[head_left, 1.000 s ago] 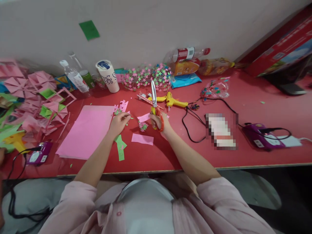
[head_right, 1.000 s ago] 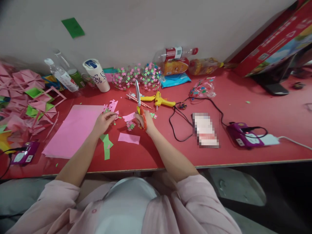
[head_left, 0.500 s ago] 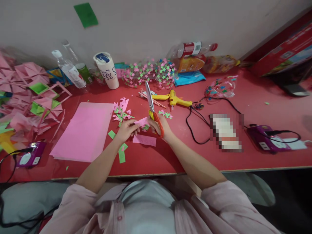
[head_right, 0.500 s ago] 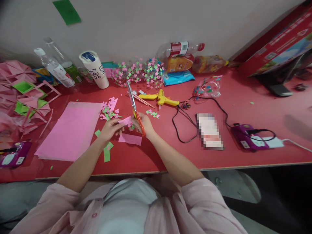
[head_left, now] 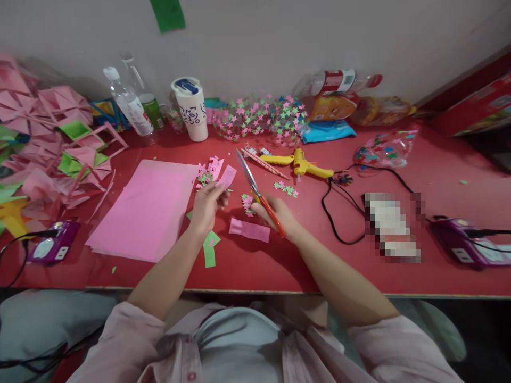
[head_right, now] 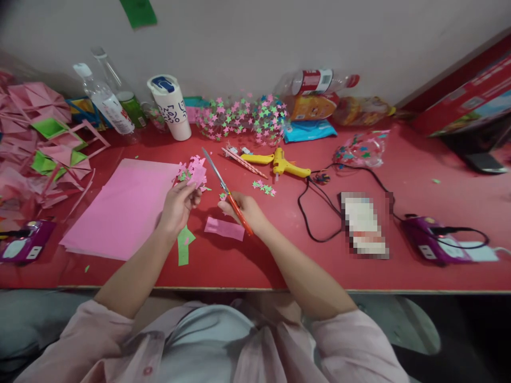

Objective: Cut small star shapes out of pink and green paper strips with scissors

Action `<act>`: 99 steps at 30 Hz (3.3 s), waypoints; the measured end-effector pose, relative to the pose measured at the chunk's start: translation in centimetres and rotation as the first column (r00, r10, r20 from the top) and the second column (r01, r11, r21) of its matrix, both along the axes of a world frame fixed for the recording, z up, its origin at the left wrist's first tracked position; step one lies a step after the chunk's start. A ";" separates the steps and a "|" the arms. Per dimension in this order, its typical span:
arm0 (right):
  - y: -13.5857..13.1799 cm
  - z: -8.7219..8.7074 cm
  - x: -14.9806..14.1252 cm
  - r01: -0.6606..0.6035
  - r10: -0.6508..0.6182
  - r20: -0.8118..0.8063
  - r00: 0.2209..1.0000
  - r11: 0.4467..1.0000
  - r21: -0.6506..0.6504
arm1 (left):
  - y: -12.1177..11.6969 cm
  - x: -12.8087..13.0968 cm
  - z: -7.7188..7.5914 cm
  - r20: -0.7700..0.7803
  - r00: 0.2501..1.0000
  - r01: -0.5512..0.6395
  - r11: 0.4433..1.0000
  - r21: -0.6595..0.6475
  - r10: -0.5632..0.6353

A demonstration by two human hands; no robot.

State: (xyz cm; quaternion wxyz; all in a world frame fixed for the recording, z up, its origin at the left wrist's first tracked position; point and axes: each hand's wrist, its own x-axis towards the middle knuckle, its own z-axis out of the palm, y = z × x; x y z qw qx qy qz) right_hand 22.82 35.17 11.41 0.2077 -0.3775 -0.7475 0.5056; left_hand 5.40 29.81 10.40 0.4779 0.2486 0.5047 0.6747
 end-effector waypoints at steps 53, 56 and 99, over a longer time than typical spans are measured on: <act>-1.6 0.1 2.4 -0.258 0.273 0.097 0.957 0.955 -0.145 | -1.3 1.1 0.9 -0.127 0.991 -0.031 0.992 0.123 0.047; -1.5 -0.4 2.5 -0.284 0.299 0.081 0.951 0.945 -0.160 | -1.4 1.2 1.0 -0.113 0.992 -0.039 0.992 0.119 0.053; -2.2 0.9 2.1 -0.181 0.202 0.133 0.970 0.972 -0.152 | -1.5 0.5 0.9 -0.172 0.985 0.007 0.990 0.144 0.019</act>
